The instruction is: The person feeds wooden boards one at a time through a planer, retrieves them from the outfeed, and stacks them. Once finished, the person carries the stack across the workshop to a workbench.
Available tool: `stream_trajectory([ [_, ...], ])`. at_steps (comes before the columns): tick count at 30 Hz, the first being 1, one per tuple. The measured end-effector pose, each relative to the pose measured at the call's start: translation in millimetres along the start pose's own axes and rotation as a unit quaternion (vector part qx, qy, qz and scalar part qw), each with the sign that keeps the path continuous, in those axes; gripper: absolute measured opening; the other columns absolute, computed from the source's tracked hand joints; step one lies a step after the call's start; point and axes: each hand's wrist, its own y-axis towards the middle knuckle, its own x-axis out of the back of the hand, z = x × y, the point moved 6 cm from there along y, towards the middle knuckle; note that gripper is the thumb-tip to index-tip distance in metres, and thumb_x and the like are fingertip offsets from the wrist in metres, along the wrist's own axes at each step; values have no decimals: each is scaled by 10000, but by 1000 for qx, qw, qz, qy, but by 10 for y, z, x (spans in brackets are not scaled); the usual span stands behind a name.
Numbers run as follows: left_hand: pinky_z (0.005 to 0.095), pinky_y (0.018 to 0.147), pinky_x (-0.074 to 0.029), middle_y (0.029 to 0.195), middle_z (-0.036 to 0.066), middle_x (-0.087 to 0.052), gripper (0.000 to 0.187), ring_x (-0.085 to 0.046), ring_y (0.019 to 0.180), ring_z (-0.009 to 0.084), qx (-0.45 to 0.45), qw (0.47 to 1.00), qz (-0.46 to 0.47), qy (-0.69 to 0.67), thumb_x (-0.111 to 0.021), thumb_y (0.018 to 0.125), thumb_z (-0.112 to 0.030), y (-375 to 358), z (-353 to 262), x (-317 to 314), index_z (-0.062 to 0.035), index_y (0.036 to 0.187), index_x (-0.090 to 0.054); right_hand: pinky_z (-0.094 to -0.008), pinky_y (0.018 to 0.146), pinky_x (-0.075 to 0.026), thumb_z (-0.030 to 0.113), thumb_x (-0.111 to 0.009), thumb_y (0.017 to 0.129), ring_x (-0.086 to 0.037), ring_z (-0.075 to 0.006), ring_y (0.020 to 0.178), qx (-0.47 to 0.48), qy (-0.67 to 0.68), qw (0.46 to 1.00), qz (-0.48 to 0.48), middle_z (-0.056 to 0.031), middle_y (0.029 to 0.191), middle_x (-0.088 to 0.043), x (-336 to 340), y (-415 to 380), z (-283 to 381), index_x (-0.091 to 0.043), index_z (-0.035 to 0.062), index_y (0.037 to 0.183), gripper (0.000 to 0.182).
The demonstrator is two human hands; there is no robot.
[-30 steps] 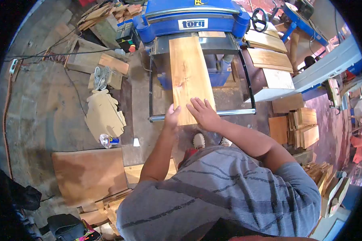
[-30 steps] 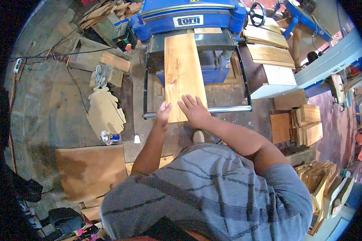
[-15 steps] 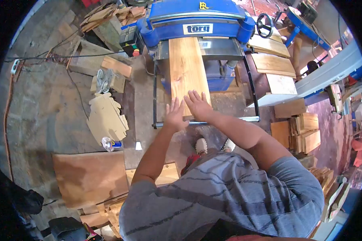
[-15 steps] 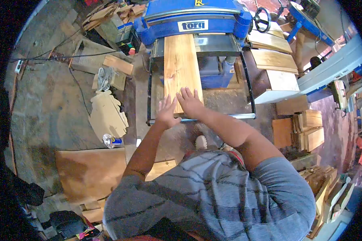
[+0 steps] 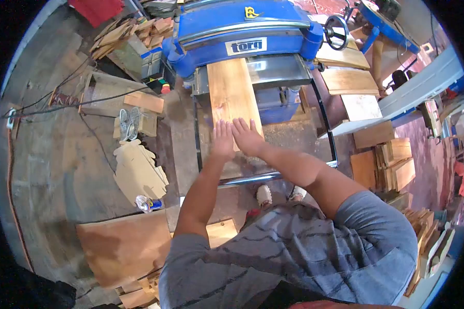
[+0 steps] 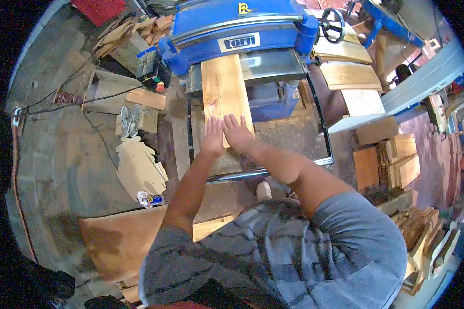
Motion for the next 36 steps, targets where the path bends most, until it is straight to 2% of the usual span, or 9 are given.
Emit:
stream_trajectory([
  [7,453,1223,-66,1584,276,-142,1155,-54,1497,403,-35,999,39,9,-832,629,-255,174,40,12,86,1503,-160,-607,1158,-202,155,-599,843,-174,-365,1485,-4,-13,1000,27,-215,1587,-207,7,144,-112,-257,-25,1504,766],
  [10,450,1223,-66,1580,276,-154,1191,-55,1498,397,-66,995,-46,65,-859,615,-324,319,68,-36,76,1505,-176,-599,1165,-187,170,-552,883,-168,-353,1490,-2,-8,1000,27,-206,1596,-194,56,210,-170,-254,-6,1512,718],
  [12,439,1225,-69,1590,264,-135,1195,-47,1501,382,18,997,65,32,-859,631,-348,311,43,158,67,1511,-165,-592,1171,-178,180,-525,904,-166,-348,1492,-2,-14,999,39,-203,1599,-192,33,261,-196,-257,5,1515,690],
  [19,437,1225,-95,1601,260,-94,1196,-45,1500,386,26,998,60,2,-849,665,-325,425,-12,391,71,1515,-106,-559,1172,-200,224,-484,945,-187,-346,1487,-19,49,999,15,-204,1592,-214,7,137,-275,-299,32,1501,616],
  [22,450,1224,-65,1598,265,-102,1160,-46,1503,381,-11,1000,-10,17,-819,659,-226,732,338,-85,73,1515,-95,-542,1162,-233,240,-585,893,-249,-375,1456,1,17,999,-30,-220,1564,-261,-57,-230,-351,-334,18,1476,673],
  [24,451,1224,-67,1598,267,-98,1166,-48,1502,385,1,999,25,35,-815,656,-217,787,280,28,71,1515,-81,-542,1154,-264,221,-640,855,-303,-386,1423,37,146,988,21,-229,1515,-337,159,-673,-401,-364,15,1452,690],
  [26,456,1223,-77,1597,271,-90,1157,-54,1500,391,19,996,72,47,-792,667,-192,747,181,213,65,1517,-51,-465,1138,-316,159,-729,752,-362,-388,1374,44,242,965,-95,-220,1481,-381,-56,-1062,-650,-439,82,1417,729],
  [30,456,1223,-92,1597,270,-91,1146,-56,1500,390,10,997,46,55,-792,673,-183,920,299,112,63,1516,-56,-452,1132,-337,106,-686,774,-414,-370,1339,-129,307,932,-145,-189,1423,-465,229,-2149,-1173,-512,95,1356,608],
  [36,424,1225,-121,1594,273,-96,1109,-71,1499,383,37,993,66,88,-784,706,-173,1056,212,241,64,1514,-63,-427,1106,-378,127,-690,813,-454,-350,1312,-283,281,881,-255,-178,1386,-504,281,-3298,-2027,-531,102,1330,542],
])
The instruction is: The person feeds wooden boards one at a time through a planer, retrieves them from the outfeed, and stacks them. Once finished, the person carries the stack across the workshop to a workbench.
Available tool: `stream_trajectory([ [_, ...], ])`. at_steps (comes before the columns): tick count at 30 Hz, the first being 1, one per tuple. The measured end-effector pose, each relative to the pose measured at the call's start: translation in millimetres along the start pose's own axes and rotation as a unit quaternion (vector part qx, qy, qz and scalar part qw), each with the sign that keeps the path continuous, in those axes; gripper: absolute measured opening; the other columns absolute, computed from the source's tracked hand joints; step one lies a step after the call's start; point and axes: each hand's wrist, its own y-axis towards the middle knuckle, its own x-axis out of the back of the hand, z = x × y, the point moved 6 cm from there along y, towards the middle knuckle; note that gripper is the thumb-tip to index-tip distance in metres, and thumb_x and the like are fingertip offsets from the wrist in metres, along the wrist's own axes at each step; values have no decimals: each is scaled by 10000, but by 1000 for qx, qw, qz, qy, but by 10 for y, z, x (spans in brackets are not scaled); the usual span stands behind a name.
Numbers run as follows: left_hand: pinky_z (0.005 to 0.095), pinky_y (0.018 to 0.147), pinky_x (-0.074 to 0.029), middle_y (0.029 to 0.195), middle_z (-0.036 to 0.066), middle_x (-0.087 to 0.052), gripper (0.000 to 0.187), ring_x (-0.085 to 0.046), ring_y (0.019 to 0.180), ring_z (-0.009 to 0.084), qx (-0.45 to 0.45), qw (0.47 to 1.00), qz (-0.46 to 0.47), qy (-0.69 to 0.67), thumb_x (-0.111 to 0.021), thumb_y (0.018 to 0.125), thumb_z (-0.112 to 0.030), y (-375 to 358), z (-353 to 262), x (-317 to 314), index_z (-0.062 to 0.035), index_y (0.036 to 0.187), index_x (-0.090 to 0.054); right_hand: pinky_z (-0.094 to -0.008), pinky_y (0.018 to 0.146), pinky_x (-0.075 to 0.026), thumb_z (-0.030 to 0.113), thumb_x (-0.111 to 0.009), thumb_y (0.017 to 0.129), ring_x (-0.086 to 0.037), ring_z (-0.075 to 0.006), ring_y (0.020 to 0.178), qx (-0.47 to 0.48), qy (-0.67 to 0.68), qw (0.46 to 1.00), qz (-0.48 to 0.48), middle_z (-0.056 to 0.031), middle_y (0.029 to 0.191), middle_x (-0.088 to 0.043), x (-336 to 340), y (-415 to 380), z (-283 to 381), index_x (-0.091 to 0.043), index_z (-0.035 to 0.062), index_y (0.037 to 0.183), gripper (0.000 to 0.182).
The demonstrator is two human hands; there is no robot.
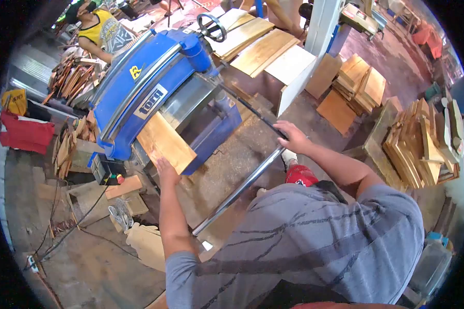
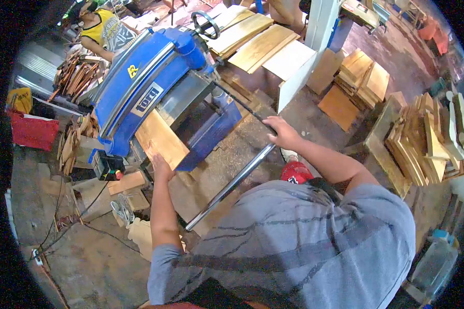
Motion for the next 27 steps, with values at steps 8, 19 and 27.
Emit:
stream_trajectory([
  [8,426,1214,-161,1521,385,-183,1080,-171,1465,437,64,997,-2,31,-776,743,-257,162,-70,-104,129,1487,-94,-400,1074,-404,93,-701,815,-508,-340,1266,-80,103,990,-47,-177,1357,-533,263,244,-1064,-558,74,1294,500],
  [19,461,1204,-177,1537,391,-104,1165,-119,1464,473,204,975,56,-64,-798,736,-377,277,-776,-11,118,1493,-65,-399,1064,-397,96,-703,823,-509,-348,1242,-13,117,988,102,-189,1314,-534,494,1686,-1797,-518,53,1309,521],
  [27,478,1178,-247,1553,325,-175,1031,-174,1454,460,218,972,-25,-83,-769,772,-342,181,-1376,162,21,1521,-162,-400,1057,-402,95,-705,823,-515,-371,1215,56,127,981,133,-205,1275,-542,450,2283,-1913,-515,37,1294,512],
])
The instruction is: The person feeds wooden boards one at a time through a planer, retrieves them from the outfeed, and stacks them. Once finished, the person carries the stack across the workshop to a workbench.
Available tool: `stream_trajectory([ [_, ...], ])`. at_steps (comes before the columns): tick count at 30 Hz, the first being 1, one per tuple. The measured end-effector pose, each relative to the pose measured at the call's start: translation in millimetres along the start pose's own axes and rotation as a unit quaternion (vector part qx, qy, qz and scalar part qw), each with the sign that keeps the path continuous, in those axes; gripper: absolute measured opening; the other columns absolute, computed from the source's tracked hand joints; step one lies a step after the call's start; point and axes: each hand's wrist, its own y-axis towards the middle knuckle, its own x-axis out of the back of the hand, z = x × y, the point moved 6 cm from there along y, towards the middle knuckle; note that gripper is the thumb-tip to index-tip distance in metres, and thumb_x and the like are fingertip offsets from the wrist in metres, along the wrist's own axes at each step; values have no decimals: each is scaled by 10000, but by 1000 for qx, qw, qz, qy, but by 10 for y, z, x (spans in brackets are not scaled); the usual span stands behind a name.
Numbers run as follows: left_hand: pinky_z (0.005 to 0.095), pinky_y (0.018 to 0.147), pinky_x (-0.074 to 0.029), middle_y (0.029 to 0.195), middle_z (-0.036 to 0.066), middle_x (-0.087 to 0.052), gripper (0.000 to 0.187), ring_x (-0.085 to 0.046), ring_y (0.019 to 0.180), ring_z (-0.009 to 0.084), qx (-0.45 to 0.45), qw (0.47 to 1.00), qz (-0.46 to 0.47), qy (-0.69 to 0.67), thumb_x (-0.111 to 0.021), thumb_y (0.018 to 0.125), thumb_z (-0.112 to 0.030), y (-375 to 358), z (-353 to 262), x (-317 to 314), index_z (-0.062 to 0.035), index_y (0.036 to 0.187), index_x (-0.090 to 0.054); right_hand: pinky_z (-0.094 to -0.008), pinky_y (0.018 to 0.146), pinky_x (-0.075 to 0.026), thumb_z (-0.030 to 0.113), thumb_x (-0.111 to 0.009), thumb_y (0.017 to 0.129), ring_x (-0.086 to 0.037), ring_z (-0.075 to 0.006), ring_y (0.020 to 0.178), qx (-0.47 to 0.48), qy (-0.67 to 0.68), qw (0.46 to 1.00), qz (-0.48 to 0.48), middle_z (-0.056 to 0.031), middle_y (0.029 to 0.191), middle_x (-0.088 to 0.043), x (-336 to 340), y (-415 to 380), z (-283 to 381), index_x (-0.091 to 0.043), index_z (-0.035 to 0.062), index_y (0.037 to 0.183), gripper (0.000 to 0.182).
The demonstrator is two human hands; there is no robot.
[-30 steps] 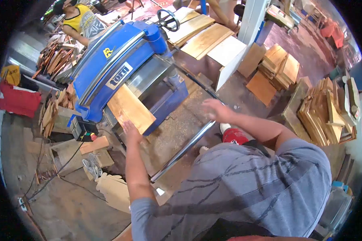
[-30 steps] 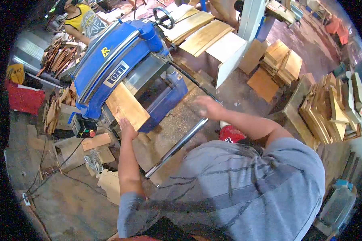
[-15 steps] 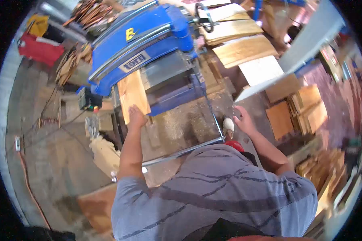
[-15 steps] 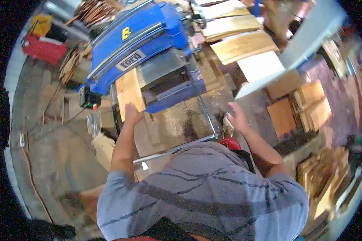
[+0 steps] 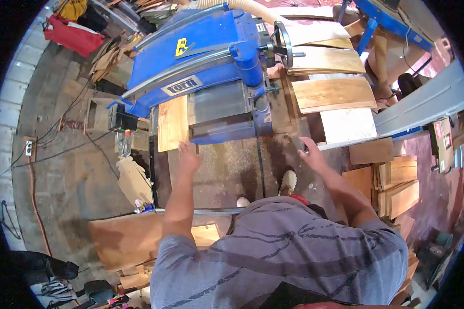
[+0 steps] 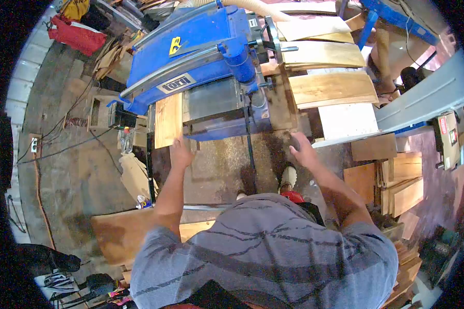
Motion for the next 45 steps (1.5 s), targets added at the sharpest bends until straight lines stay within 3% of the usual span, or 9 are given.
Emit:
stream_trajectory([
  [7,433,1175,-259,1563,270,-231,905,-260,1445,399,-118,970,-23,-209,-726,828,-292,-228,-1539,-53,14,1516,-224,-392,1033,-430,162,-696,846,-526,-353,1208,-67,-14,996,51,-200,1297,-541,-252,-90,-648,-508,73,1340,536],
  [12,382,1173,-245,1547,277,-276,866,-289,1436,382,-90,878,53,-467,-661,897,-268,102,-2479,-477,7,1539,-148,-448,1034,-427,192,-711,820,-549,-391,1176,-150,-37,988,23,-230,1254,-577,-439,162,-1287,-574,23,1247,479],
  [14,387,1162,-265,1526,297,-301,828,-317,1417,404,-78,904,43,-419,-620,908,-171,79,-2745,-432,13,1540,-117,-462,1038,-427,188,-692,832,-520,-394,1211,-161,-59,982,84,-218,1293,-560,-454,469,-1323,-556,26,1282,497],
  [16,405,1125,-317,1515,291,-327,799,-348,1398,413,-67,933,-72,-345,-561,909,-60,99,-2724,-431,-15,1551,-87,-471,1034,-419,225,-713,802,-517,-408,1181,-200,-110,973,20,-225,1212,-569,-538,833,-1626,-560,10,1233,505],
  [21,394,1017,-424,1496,231,-393,780,-488,1273,408,-75,922,-73,-372,-478,908,49,146,-2728,-514,-99,1572,-96,-556,1017,-378,207,-717,763,-424,-401,1290,-206,-257,938,-104,-221,1332,-482,-415,1986,-2042,-510,60,1281,577],
  [23,356,933,-481,1434,200,-459,738,-561,1156,316,102,852,60,-511,-436,936,43,115,-2733,-504,-105,1575,-97,-601,1024,-346,207,-691,781,-406,-407,1314,-200,-312,918,-141,-224,1369,-462,-478,2356,-2243,-489,72,1317,588],
  [26,322,858,-508,1377,181,-494,706,-582,1042,225,-16,921,-24,-388,-401,964,9,108,-2739,-446,-115,1579,-76,-701,1050,-234,210,-564,875,-316,-426,1397,-253,-392,866,-179,-238,1492,-358,-490,2726,-2399,-414,92,1424,582],
  [30,329,830,-517,1369,201,-499,697,-620,976,227,-4,917,7,-398,-395,977,-13,88,-2808,-383,-107,1578,-52,-742,1083,-128,178,-406,946,-173,-477,1456,-320,-374,861,-125,-254,1577,-209,-578,2869,-2530,-260,114,1533,608],
  [45,361,864,-498,1391,221,-467,775,-625,960,263,-8,914,23,-404,-421,910,103,79,-2797,-358,-83,1572,-64,-691,1128,-73,32,-622,771,-142,-493,1456,-237,-269,919,-166,-302,1547,-211,322,1872,-1450,-226,93,1528,856],
])
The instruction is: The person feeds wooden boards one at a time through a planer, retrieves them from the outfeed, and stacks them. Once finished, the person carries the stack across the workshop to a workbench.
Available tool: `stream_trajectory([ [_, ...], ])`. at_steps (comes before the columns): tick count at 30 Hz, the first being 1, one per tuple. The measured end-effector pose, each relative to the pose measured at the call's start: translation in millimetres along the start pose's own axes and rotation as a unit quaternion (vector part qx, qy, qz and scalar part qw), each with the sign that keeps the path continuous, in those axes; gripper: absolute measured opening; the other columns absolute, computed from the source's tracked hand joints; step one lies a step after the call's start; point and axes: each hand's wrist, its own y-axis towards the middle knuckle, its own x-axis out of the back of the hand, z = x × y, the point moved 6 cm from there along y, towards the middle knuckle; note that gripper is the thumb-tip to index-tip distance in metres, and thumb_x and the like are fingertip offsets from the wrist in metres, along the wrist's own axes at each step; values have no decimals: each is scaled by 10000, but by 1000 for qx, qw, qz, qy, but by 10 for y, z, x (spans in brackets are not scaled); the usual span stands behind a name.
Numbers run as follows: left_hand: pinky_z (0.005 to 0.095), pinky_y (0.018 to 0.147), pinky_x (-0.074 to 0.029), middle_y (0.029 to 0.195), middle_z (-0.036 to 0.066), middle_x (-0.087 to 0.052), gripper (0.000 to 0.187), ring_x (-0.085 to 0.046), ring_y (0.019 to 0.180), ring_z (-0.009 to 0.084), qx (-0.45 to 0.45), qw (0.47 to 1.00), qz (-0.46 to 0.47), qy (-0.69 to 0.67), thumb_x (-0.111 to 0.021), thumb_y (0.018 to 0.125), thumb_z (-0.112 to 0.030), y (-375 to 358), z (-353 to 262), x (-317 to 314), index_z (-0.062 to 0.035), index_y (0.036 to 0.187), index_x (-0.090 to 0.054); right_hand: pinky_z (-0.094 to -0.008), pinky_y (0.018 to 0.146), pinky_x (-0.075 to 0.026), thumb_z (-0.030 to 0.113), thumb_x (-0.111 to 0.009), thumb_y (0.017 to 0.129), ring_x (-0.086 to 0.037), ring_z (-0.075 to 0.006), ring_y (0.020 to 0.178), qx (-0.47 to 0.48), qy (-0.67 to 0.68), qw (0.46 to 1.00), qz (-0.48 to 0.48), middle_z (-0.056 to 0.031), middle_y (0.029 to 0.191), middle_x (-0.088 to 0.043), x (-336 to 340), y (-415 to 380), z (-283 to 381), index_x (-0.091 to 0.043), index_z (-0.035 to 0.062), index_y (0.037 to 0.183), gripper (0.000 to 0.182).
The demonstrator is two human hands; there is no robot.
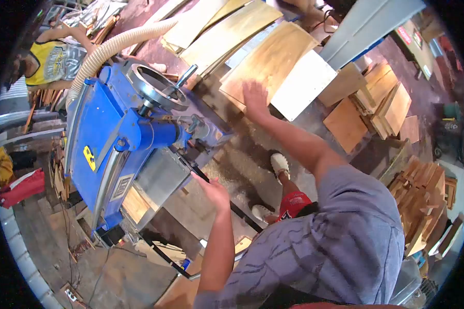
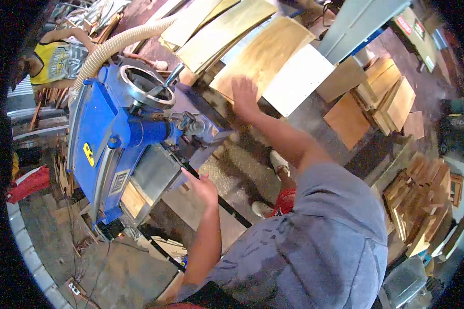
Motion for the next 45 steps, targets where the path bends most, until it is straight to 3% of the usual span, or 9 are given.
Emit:
stream_trajectory([
  [7,410,1051,-384,1462,316,-374,799,-449,1299,435,-175,983,-59,-13,-498,852,46,94,136,1,-13,1546,-105,-333,1087,-375,-11,-559,805,-495,-341,1294,-57,333,935,-109,-228,1390,-513,2320,-1256,-628,-365,-8,1449,673],
  [9,444,1117,-325,1490,325,-327,776,-387,1345,455,-145,985,-69,65,-559,848,-6,147,184,-12,-1,1527,-183,-324,755,-541,26,-534,854,-649,-233,937,-118,327,912,-219,-121,1136,-640,3049,-1804,-856,-471,43,1378,528],
  [11,466,1139,-291,1503,329,-299,765,-340,1371,466,-195,970,-88,118,-588,845,-42,35,49,31,2,1514,-220,-272,442,-428,67,-515,878,-573,-123,662,-219,613,716,-251,-30,961,-620,3201,-2410,-1396,-540,102,1296,421],
  [13,513,1156,-250,1520,332,-262,761,-254,1411,495,-276,941,-106,166,-668,830,-149,-171,-177,81,9,1481,-306,-232,332,-254,100,-511,888,-471,-85,558,-245,624,698,-253,3,881,-554,3511,-3256,-1309,-544,145,1277,393],
  [16,508,1146,-259,1518,315,-289,764,-267,1424,455,-392,916,12,82,-645,894,-315,-549,-239,-205,12,1491,-297,-333,646,-513,86,-469,886,-611,-209,897,-177,698,631,-288,-85,1149,-586,3434,-4335,-1266,-471,75,1358,472],
  [18,513,1125,-298,1532,272,-295,794,-313,1414,390,-171,901,303,-258,-589,953,-425,-1141,-393,-370,21,1511,-242,-470,1071,-424,64,-433,876,-500,-316,1281,-171,734,590,-291,-166,1390,-503,3357,-4991,-1147,-399,-2,1410,539],
  [21,470,994,-454,1408,207,-454,777,-525,1216,319,120,682,478,-541,-577,940,-546,-1764,-409,-626,12,1435,-360,-442,1093,-422,116,-544,829,-522,-323,1267,-132,774,574,-233,-180,1396,-506,3121,-5651,-1099,-389,-27,1411,619],
  [35,401,900,-531,1245,140,-597,508,-618,1091,255,-35,736,183,-651,-673,938,-232,-2059,-60,889,43,1319,-478,-431,1061,-447,151,-656,919,-552,-267,1222,-202,767,608,42,-118,1313,-574,1914,-6002,-783,-457,17,1364,506],
  [45,428,931,-508,1339,123,-519,612,-569,1148,246,8,814,-30,-580,-688,931,-277,-2748,745,1194,-72,1411,-369,-375,1063,-411,93,-638,916,-536,-247,1236,-20,682,722,119,-150,1320,-556,2160,-6194,323,-428,7,1393,528],
])
